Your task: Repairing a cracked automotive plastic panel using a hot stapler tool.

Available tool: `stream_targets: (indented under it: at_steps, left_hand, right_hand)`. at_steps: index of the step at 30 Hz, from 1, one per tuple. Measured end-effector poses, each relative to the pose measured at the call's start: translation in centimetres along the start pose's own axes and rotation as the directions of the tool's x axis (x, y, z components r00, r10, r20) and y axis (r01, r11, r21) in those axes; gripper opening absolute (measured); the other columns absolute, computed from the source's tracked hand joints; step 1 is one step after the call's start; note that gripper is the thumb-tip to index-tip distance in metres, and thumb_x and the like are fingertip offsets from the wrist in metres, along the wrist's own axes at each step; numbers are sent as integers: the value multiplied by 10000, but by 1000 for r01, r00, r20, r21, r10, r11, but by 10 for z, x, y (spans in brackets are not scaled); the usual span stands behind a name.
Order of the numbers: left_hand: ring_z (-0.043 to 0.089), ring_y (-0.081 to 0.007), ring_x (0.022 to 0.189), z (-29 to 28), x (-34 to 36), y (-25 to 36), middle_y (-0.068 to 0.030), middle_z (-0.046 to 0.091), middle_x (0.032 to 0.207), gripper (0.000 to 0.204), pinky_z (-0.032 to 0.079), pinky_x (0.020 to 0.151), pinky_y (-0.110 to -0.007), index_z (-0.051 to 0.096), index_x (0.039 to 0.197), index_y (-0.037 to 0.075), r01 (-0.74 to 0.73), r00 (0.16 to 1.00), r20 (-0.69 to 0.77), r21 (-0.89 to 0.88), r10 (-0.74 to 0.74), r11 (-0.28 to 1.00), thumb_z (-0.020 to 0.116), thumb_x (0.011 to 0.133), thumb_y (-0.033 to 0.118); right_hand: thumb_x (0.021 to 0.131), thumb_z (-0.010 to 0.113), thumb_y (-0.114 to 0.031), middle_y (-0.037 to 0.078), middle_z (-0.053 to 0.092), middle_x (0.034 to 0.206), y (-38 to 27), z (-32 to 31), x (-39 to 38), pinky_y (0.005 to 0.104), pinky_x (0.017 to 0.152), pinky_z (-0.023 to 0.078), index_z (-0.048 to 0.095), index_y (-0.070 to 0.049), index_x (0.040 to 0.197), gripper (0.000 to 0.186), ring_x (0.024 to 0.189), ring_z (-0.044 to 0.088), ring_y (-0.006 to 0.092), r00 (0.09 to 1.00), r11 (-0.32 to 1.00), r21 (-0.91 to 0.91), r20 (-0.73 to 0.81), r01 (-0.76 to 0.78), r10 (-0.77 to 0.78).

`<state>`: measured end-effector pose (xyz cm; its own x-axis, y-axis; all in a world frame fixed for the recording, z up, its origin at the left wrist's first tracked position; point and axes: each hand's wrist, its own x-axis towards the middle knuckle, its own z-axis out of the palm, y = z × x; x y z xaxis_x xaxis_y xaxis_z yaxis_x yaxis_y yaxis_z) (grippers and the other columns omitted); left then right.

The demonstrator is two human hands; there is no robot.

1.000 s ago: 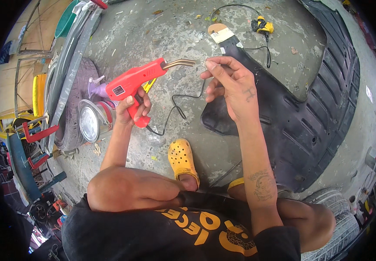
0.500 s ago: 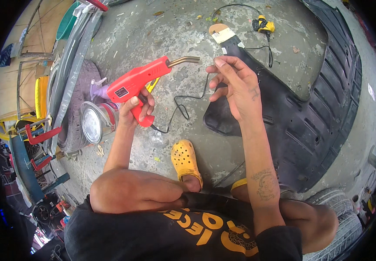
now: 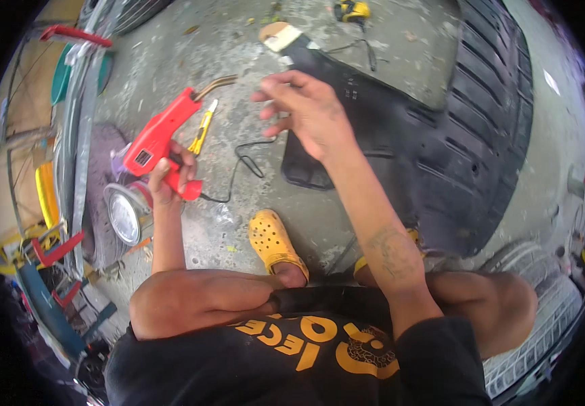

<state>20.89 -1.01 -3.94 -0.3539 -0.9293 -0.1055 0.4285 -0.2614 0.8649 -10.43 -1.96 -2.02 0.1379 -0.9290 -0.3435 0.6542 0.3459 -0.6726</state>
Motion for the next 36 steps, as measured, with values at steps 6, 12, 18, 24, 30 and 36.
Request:
stream_targets:
  at_steps: [6,12,18,24,30,36]
  left_hand:
    - [439,-95,369,9,4,-6,-206,641,880,394,468,552,-274,508,1095,-32,-2,1000,-16,67,3,998,640,882,272]
    - [452,-97,373,12,3,-3,-212,650,877,388,474,551,-280,515,1084,-29,6,1000,-26,76,-4,997,650,875,268]
    - [503,-128,405,14,3,-7,-239,670,882,437,512,579,-317,553,1180,-77,27,999,16,43,-28,999,654,848,189]
    - [513,-124,408,17,1,-3,-240,676,872,465,507,558,-306,548,1208,-73,33,999,2,47,-33,998,658,836,184]
    - [519,-124,409,21,2,-5,-228,681,856,458,507,548,-306,554,1201,-71,35,999,-6,54,-34,998,662,834,181]
    - [519,-128,408,24,4,-4,-234,682,853,371,507,550,-308,587,1097,-69,27,1000,8,28,-28,999,660,836,185]
  right_hand:
    - [946,637,-144,159,681,1021,12,-14,0,371,696,603,604,-16,1059,174,842,679,212,997,995,74,14,69,-70]
    - [956,596,-94,179,674,1021,12,-18,3,414,809,593,570,-37,942,65,885,683,241,987,983,138,81,124,-136]
    - [954,557,-72,127,658,1006,9,-28,1,381,806,576,518,-98,878,89,841,658,175,984,988,103,122,114,-127]
    - [941,611,-33,144,670,1023,10,-26,5,388,829,573,567,-46,968,53,877,673,206,982,979,125,75,164,-174]
    - [909,670,-22,145,684,1030,4,-27,5,371,876,571,616,15,1088,191,915,683,216,983,983,17,-23,182,-181]
    - [916,664,-31,152,686,1031,-4,-17,2,369,860,586,618,28,1089,188,917,690,221,990,991,-20,-46,135,-136]
